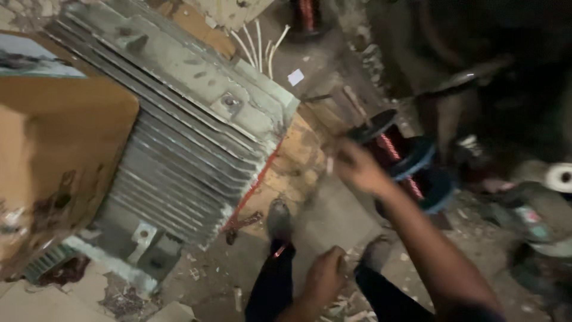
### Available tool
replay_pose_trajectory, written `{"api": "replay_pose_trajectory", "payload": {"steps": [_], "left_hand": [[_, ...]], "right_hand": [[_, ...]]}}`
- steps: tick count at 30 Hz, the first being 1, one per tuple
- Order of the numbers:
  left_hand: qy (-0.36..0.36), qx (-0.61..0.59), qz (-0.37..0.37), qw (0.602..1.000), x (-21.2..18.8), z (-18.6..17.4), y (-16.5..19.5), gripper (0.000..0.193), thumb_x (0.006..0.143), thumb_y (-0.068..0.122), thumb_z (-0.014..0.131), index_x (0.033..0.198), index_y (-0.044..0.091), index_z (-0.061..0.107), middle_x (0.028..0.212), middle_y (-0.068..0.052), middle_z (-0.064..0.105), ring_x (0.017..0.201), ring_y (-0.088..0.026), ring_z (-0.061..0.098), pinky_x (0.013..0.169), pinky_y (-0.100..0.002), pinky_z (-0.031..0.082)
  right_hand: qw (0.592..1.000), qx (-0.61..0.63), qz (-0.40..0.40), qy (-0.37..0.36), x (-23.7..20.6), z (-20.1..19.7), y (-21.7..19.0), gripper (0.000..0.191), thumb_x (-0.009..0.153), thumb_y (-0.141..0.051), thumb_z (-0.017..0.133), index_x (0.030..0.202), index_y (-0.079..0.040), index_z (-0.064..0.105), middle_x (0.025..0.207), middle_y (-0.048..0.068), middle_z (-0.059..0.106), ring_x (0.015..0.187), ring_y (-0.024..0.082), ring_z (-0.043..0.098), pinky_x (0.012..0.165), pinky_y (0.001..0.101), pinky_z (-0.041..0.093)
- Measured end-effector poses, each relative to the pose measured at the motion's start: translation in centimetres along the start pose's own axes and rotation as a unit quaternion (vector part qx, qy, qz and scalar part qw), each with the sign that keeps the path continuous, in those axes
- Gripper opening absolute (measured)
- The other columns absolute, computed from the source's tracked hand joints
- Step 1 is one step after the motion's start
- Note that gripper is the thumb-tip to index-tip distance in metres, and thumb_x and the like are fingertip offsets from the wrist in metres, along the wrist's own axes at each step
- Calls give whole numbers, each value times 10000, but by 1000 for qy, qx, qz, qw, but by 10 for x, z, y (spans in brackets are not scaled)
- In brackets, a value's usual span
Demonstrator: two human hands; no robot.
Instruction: The person clamps a stack of cardboard templates onto a hand-cranked winding spindle and turns the crank to wind wire. They then carry a spool of copper wire, mount it on a floor rod, and guide and tie the wire around the cardboard stack by hand.
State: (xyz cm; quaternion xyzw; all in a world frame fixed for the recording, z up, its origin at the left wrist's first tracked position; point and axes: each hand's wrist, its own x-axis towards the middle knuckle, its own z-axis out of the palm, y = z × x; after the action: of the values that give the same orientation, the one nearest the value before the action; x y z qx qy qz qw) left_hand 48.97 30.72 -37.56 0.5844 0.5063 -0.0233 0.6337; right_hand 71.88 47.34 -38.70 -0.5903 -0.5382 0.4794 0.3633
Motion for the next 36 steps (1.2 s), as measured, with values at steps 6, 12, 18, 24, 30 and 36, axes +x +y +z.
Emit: {"api": "replay_pose_trajectory", "payload": {"steps": [6,12,18,24,30,36], "left_hand": [[158,146,85,973,-37,16,40,197,955,242,617,1084,103,670,972,-185,714,890,-426,669,746,-540,521],[199,258,109,939,-117,37,84,182,948,262,636,970,81,631,832,-224,686,804,-451,661,716,-566,521],[272,291,144,906,-206,49,123,212,947,307,639,932,96,624,793,-214,679,765,-449,667,695,-579,528],[304,296,79,902,-300,52,93,276,893,317,655,1078,114,675,841,-236,698,788,-460,677,694,-569,543],[393,254,132,874,-394,32,59,392,821,171,633,1203,94,666,994,-224,721,890,-438,682,739,-552,548],[375,277,57,883,-516,-6,-5,277,852,179,611,1112,134,696,930,-202,721,878,-418,690,747,-555,547]], "right_hand": [[948,-266,-92,-152,-168,1,-71,450,792,-384,833,1142,-131,707,1212,119,685,1187,356,600,965,553,448],[955,-250,-133,-85,-264,-18,-122,253,880,-301,712,1076,-141,712,1179,116,690,1134,337,608,876,551,455],[955,-229,-169,-89,-326,-19,-197,185,865,-208,705,1032,-129,712,1057,75,712,1032,317,652,882,505,463],[939,-203,-238,-139,-363,25,-246,234,815,-95,669,1046,-69,701,1067,158,696,1030,391,637,898,480,508],[911,-197,-260,-252,-383,100,-285,252,833,-68,669,1084,-48,677,1059,209,689,1004,427,644,856,475,530],[897,-111,-238,-357,-411,202,-325,298,832,12,633,1117,-58,685,1010,149,717,941,331,709,838,396,554]]}}
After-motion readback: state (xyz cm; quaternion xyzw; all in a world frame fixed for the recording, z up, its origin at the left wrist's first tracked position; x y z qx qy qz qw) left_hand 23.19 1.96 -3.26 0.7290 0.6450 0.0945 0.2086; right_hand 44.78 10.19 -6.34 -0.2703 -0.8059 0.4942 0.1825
